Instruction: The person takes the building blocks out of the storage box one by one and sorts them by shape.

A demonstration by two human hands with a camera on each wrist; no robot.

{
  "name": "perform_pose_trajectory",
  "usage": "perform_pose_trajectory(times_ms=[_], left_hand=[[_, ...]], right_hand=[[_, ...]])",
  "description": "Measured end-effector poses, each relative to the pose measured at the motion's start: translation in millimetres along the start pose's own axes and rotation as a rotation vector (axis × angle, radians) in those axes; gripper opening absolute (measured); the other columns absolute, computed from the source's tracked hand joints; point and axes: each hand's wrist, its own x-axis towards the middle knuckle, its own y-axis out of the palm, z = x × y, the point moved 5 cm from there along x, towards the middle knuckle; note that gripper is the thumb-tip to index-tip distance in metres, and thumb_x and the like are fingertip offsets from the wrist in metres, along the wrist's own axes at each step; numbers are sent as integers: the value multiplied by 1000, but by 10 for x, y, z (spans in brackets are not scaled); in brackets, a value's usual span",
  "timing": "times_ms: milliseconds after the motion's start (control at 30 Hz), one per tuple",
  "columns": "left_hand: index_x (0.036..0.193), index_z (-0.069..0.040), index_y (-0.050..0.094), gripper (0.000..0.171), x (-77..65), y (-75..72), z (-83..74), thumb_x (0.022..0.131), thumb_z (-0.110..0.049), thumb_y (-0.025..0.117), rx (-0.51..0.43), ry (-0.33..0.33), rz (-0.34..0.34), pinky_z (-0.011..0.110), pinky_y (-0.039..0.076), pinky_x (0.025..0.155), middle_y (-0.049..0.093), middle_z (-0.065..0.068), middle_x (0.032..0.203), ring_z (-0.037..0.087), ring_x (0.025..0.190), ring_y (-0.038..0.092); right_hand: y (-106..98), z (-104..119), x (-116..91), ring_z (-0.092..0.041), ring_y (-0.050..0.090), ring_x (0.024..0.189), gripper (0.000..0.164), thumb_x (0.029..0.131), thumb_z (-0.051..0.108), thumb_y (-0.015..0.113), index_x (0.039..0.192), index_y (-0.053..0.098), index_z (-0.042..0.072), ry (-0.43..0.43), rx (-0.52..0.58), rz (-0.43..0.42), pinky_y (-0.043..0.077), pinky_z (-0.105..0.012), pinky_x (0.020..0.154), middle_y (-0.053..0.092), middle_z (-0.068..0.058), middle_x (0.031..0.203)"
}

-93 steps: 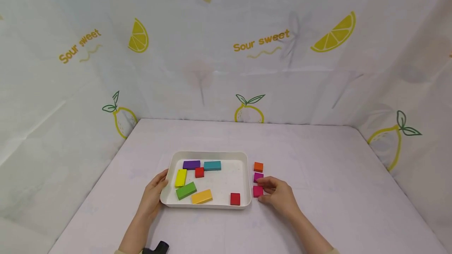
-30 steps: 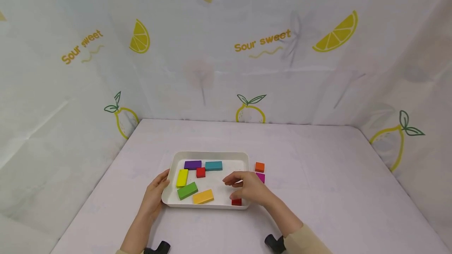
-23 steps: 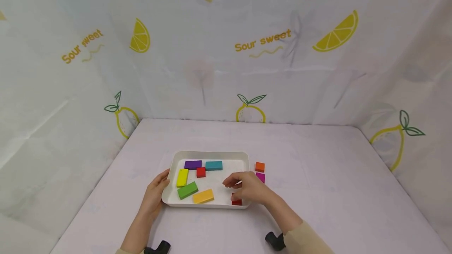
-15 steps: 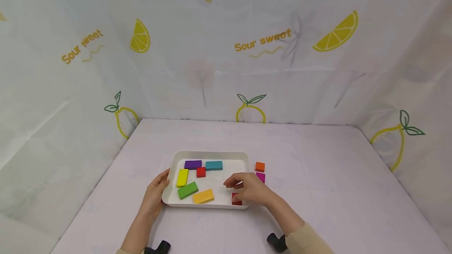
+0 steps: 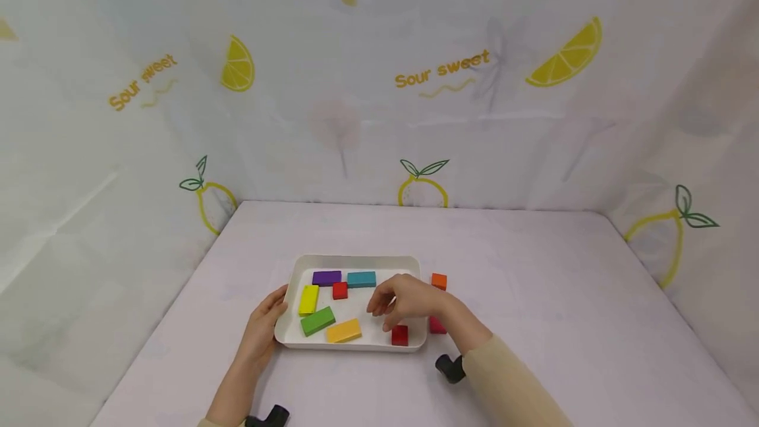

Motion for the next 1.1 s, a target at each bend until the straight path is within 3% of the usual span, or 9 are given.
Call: perform_pose_trajectory(times_ms=[167,500,667,867,1100], left_hand=[[151,-4,36,48,-5,11,7,104,-8,36,-7,-4,-2,47,36,120,34,22,159,35,147,36],[152,-3,34,48,-17,6,-18,104,-9,36,4,16,10,47,34,120,32,22,159,36,148,34],[152,-3,34,48,-23,7,-19,104,-9,36,9,11,10,48,34,120,33,23,159,36,148,35],[152,-2,34,48,-28,5,-61,105,-9,36,13,15,4,48,34,120,33,24,159,37,148,35],[152,-3,34,48,-17,10,-35,105,-10,36,5,6,9,46,35,120,33,24,159,36,147,35]], right_hand=[[-47,-89,64,-20,65,93,26,77,4,80,101,74,8,40,-3,52,56,-23,77,73,-10,100],[-43,-98,20,-20,64,95,25,76,8,81,100,74,10,48,-31,-7,56,-29,84,73,-6,101],[6,-28,-167,-27,66,107,32,77,8,81,108,72,10,-21,-23,-125,56,-43,99,72,-7,111],[80,-23,-416,-29,68,109,36,79,9,80,113,69,8,-75,-53,-343,57,-44,96,72,-8,115],[151,-61,-470,-24,67,107,36,80,10,80,114,69,9,-14,-153,-365,57,-42,95,72,-4,113]])
